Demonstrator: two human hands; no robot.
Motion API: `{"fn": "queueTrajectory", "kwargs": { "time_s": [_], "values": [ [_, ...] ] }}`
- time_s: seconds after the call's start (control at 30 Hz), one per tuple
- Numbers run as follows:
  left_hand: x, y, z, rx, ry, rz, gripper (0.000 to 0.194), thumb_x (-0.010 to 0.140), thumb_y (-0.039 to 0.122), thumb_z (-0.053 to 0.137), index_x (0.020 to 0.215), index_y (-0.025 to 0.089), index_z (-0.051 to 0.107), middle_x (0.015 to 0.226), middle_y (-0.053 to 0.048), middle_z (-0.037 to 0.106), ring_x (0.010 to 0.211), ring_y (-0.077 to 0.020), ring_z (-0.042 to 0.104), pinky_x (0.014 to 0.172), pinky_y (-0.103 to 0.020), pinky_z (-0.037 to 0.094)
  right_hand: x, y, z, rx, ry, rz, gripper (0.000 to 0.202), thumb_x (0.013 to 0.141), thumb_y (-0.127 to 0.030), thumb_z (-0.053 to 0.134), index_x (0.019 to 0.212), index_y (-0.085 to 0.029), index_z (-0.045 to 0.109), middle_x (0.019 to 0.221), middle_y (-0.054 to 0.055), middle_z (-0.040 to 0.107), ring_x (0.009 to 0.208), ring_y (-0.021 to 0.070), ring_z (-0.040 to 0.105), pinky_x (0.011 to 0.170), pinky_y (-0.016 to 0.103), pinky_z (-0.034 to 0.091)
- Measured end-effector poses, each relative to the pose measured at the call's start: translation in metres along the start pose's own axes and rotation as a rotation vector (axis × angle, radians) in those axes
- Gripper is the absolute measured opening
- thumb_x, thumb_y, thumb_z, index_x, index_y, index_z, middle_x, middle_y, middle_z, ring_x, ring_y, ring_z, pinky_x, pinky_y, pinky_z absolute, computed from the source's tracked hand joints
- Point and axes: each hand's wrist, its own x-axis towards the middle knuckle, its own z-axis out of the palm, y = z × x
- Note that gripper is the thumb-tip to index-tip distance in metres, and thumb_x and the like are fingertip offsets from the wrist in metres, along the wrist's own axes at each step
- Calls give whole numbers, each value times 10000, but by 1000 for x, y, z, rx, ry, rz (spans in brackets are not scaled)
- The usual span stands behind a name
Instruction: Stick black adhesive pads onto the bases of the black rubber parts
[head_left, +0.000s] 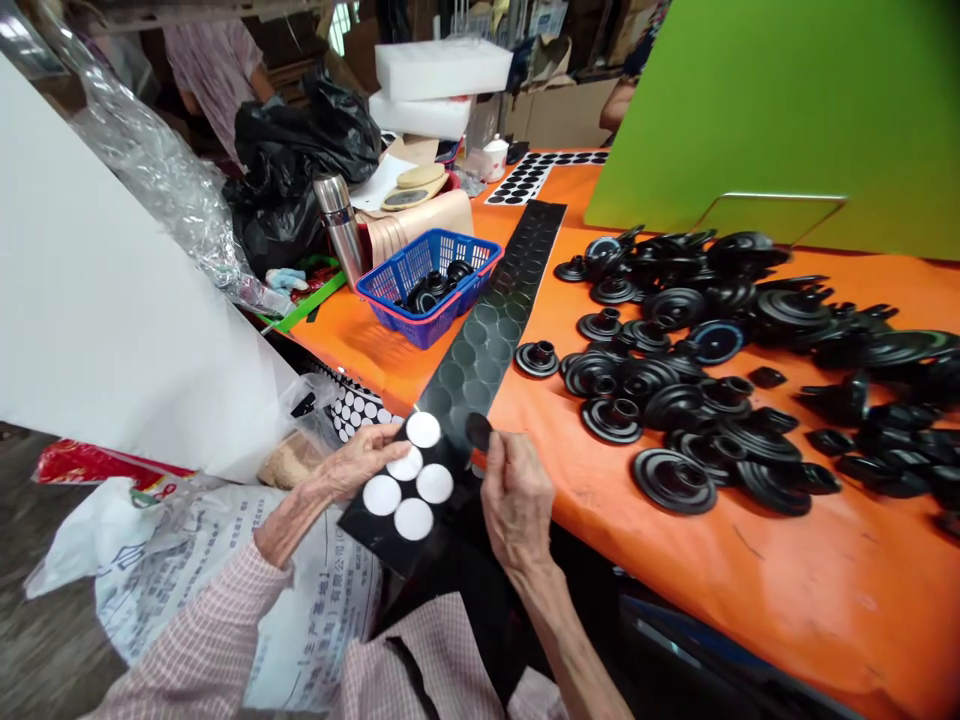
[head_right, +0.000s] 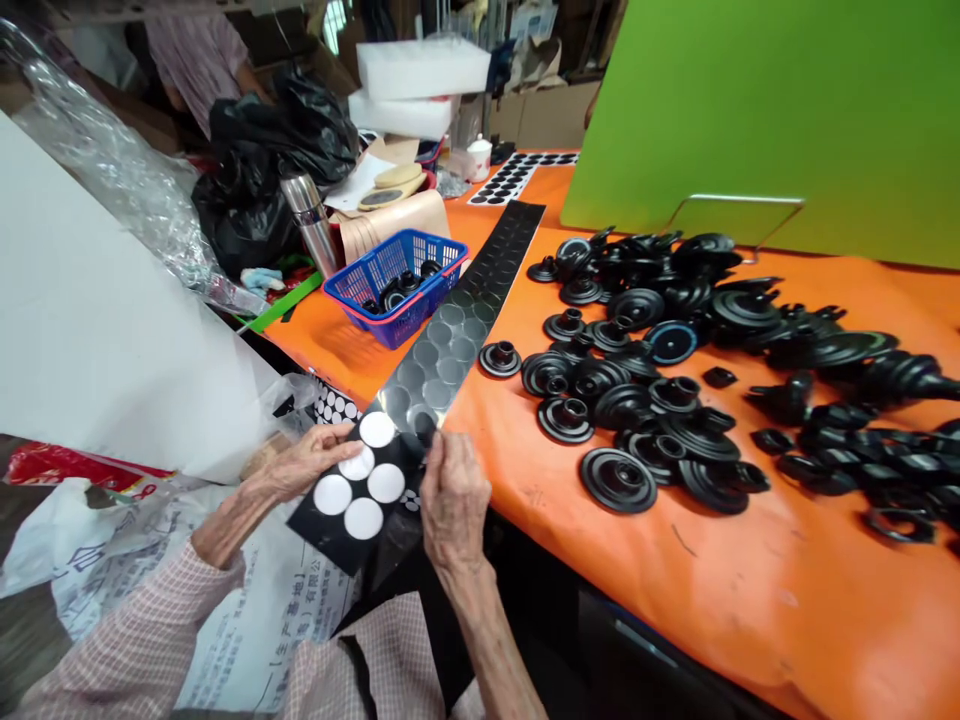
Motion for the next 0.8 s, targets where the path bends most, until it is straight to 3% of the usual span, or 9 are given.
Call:
{"fn": "queueTrajectory", "kwargs": {
  "time_s": [0.13,0.17,0.27,0.4,0.47,0.53,0.6,0.73,0.8],
  "values": [
    [-30,17,-8,362,430,100,286,714,437,718,837,190,641,737,-4,593,692,-140,522,599,-226,400,-12,7,-28,107,-17,-2,173,965,-164,426,866,-191,565,686,3,585,606,133,606,574,236,486],
    [-39,22,1,368,418,96,280,761,465,670,808,193,627,714,1,585,662,-132,518,589,-226,397,-19,4,-34,98,-15,-23,168,961,-153,427,897,-190,578,712,13,597,624,135,618,579,233,499],
    [-59,26,49,147,165,-4,354,834,540,558,843,189,601,695,5,595,594,-118,537,580,-231,423,-45,-11,-48,106,-95,-81,236,960,-133,394,1042,-193,607,840,57,646,716,146,660,615,229,543],
    [-56,19,113,-152,155,-55,321,799,484,634,938,203,567,736,17,614,658,-120,583,643,-223,463,-63,-17,-69,293,-227,30,293,969,-198,396,1193,-232,582,1057,89,647,880,161,675,750,272,578],
    [-46,23,134,-198,102,-47,304,804,454,630,964,200,579,738,11,620,672,-131,600,673,-239,474,-63,-9,-84,416,-157,273,248,956,-269,449,1160,-222,584,1085,88,635,889,163,669,760,283,573],
    [-34,34,150,-155,-43,-23,312,818,447,604,1001,195,609,705,-2,619,647,-156,612,676,-275,479,-60,4,-101,511,-57,549,192,931,-346,506,985,-195,610,892,46,648,748,146,648,664,255,551],
    [-19,49,168,-36,-77,53,311,816,431,609,1023,203,647,748,-27,634,646,-175,610,718,-318,477,-56,20,-120,537,80,734,245,897,-417,557,802,-193,582,674,-11,584,620,123,578,587,225,495],
    [24,73,213,217,166,328,279,784,307,649,1055,241,665,1068,-75,627,832,-216,594,911,-385,413,-55,46,-157,545,345,837,289,838,-484,623,803,-203,566,694,-21,592,637,119,565,656,238,477],
    [49,74,235,275,82,435,329,738,241,681,1066,234,653,1130,-84,611,1038,-275,544,995,-414,358,-58,53,-172,574,307,852,304,806,-495,655,808,-201,577,725,-11,603,646,130,583,658,252,488]
  ]
}}
